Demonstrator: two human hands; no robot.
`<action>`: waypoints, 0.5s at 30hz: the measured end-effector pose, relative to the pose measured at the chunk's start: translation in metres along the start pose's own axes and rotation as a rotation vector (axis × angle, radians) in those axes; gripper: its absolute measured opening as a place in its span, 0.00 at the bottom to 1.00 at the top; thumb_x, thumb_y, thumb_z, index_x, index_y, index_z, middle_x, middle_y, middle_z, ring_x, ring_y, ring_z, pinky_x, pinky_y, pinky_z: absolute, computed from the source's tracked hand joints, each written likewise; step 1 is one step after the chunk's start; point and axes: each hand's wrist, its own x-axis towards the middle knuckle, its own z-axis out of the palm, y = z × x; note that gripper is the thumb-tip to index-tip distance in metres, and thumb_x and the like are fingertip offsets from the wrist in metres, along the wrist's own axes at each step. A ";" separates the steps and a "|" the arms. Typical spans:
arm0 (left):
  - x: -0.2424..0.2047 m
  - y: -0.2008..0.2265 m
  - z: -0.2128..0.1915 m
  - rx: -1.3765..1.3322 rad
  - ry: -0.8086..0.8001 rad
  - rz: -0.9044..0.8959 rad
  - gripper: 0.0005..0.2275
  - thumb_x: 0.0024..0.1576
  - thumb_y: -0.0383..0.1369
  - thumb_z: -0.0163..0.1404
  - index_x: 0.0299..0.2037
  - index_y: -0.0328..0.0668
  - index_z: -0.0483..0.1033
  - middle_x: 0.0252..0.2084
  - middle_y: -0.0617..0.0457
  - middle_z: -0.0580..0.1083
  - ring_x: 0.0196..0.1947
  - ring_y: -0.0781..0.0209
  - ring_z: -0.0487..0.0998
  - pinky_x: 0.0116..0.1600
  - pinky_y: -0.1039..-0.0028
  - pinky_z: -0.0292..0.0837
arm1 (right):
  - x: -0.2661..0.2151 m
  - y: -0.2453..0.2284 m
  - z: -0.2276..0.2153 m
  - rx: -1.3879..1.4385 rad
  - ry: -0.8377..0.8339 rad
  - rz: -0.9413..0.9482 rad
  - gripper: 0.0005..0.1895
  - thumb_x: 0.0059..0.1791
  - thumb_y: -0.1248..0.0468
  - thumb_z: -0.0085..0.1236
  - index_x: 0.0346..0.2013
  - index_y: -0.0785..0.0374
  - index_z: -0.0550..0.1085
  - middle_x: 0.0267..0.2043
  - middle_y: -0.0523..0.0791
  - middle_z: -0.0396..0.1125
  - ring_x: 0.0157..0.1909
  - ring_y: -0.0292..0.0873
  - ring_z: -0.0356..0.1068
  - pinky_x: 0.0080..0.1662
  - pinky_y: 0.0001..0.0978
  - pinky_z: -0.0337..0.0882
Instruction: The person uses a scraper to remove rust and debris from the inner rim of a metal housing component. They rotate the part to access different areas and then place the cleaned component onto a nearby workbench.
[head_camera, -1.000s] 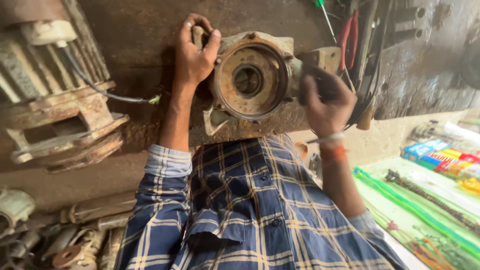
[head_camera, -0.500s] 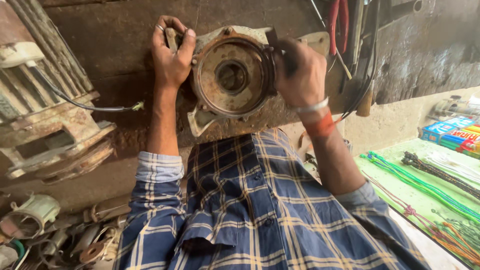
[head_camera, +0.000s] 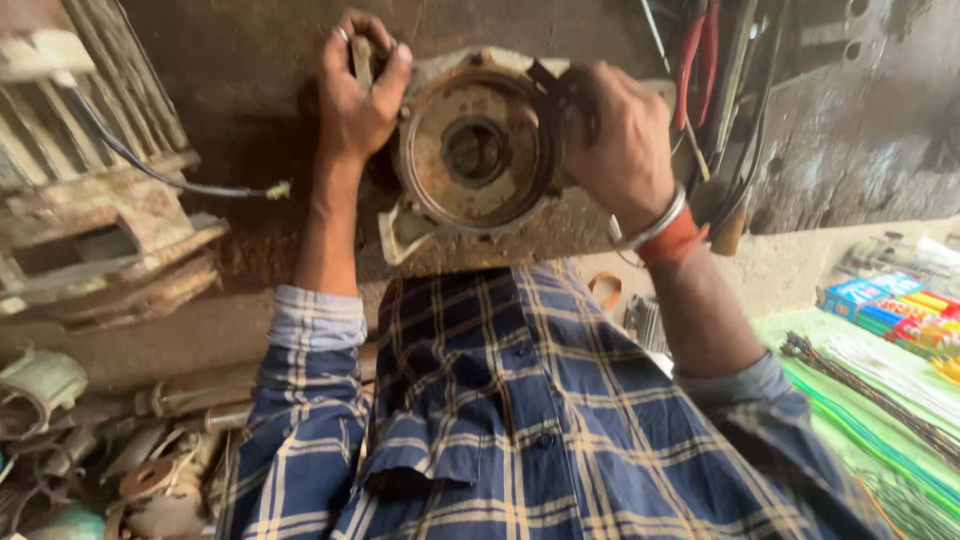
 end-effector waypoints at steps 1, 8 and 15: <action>0.003 -0.002 0.002 -0.004 -0.002 -0.025 0.08 0.67 0.28 0.55 0.45 0.39 0.67 0.39 0.59 0.67 0.40 0.70 0.67 0.48 0.75 0.67 | 0.002 0.003 -0.002 0.062 -0.031 0.022 0.11 0.51 0.75 0.58 0.48 0.67 0.73 0.43 0.53 0.73 0.43 0.56 0.76 0.44 0.44 0.75; 0.004 -0.008 -0.002 0.050 -0.004 -0.004 0.08 0.66 0.27 0.57 0.43 0.39 0.68 0.39 0.58 0.69 0.42 0.69 0.71 0.51 0.74 0.70 | 0.026 0.023 -0.010 -0.055 -0.160 -0.149 0.14 0.45 0.76 0.57 0.45 0.69 0.74 0.38 0.55 0.73 0.40 0.59 0.75 0.44 0.46 0.74; 0.022 -0.011 -0.004 0.157 -0.078 0.015 0.10 0.66 0.32 0.58 0.46 0.37 0.70 0.45 0.52 0.71 0.48 0.59 0.74 0.56 0.65 0.73 | 0.058 0.047 -0.019 0.190 -0.369 -0.408 0.10 0.53 0.74 0.60 0.49 0.65 0.79 0.42 0.49 0.75 0.42 0.49 0.77 0.45 0.37 0.77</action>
